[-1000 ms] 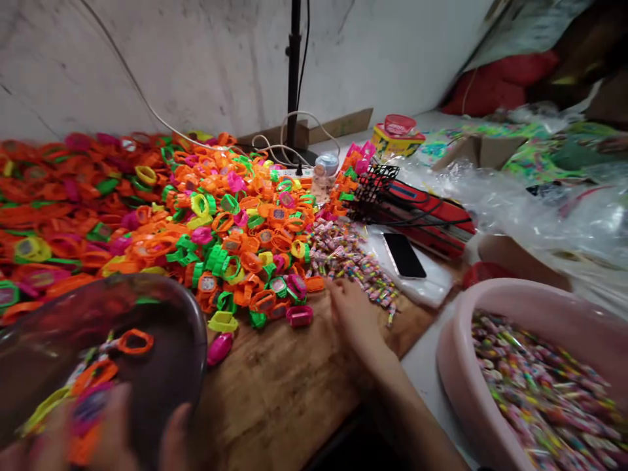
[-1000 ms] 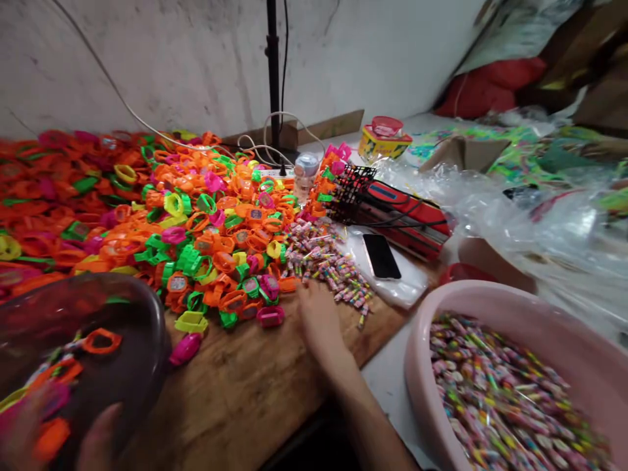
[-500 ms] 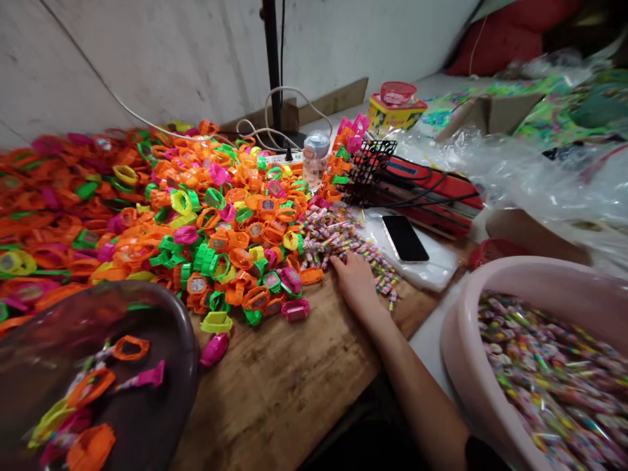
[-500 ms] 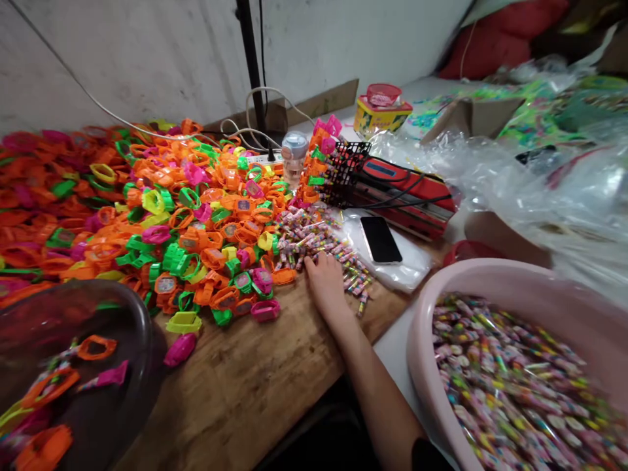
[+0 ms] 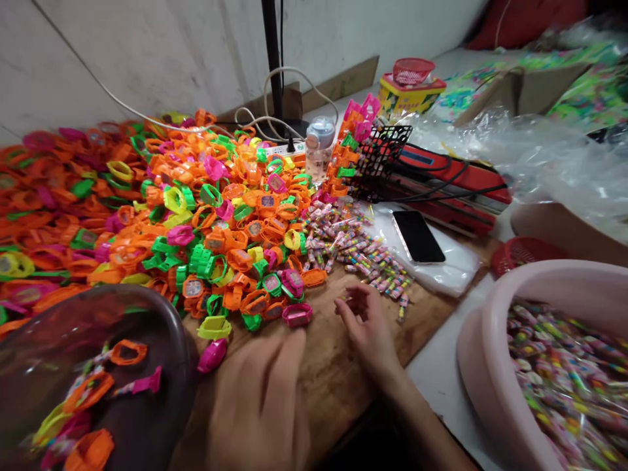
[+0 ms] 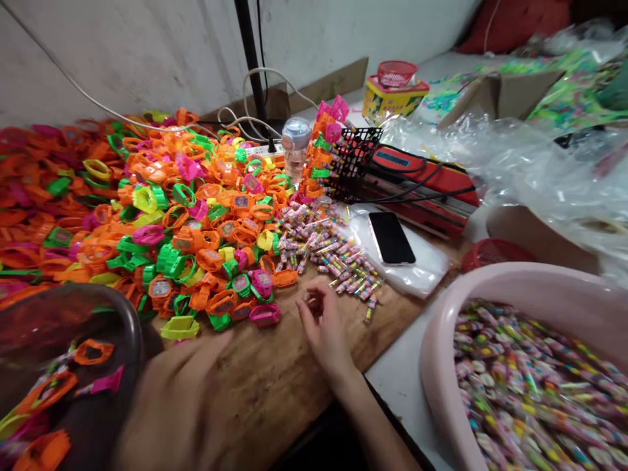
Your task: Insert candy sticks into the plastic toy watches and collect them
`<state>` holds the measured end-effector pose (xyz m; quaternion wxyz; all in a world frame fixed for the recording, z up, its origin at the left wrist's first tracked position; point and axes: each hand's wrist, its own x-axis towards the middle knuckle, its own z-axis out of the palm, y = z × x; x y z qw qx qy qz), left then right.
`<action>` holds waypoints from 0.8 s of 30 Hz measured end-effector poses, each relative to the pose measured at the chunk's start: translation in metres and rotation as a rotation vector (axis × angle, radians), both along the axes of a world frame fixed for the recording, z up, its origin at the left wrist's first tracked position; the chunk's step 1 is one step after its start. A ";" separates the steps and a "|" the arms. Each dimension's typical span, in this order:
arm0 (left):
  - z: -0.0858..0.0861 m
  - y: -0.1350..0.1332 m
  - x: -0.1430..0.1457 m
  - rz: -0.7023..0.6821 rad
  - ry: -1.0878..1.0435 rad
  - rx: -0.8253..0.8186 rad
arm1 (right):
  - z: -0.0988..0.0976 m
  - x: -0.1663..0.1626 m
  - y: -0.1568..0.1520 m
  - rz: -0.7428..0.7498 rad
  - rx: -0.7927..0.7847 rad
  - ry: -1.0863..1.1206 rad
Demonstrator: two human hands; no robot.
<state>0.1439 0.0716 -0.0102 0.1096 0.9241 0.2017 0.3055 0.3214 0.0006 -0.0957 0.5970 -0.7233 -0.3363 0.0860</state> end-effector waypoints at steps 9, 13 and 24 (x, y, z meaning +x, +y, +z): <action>-0.082 0.015 0.036 0.113 0.128 0.027 | -0.013 -0.008 -0.011 0.118 -0.509 -0.496; -0.064 0.008 0.021 -0.002 -0.097 -0.048 | 0.002 -0.008 -0.009 0.148 -0.448 -0.472; -0.032 -0.003 -0.009 -0.116 -0.255 -0.088 | 0.083 -0.028 -0.029 0.568 -0.047 0.054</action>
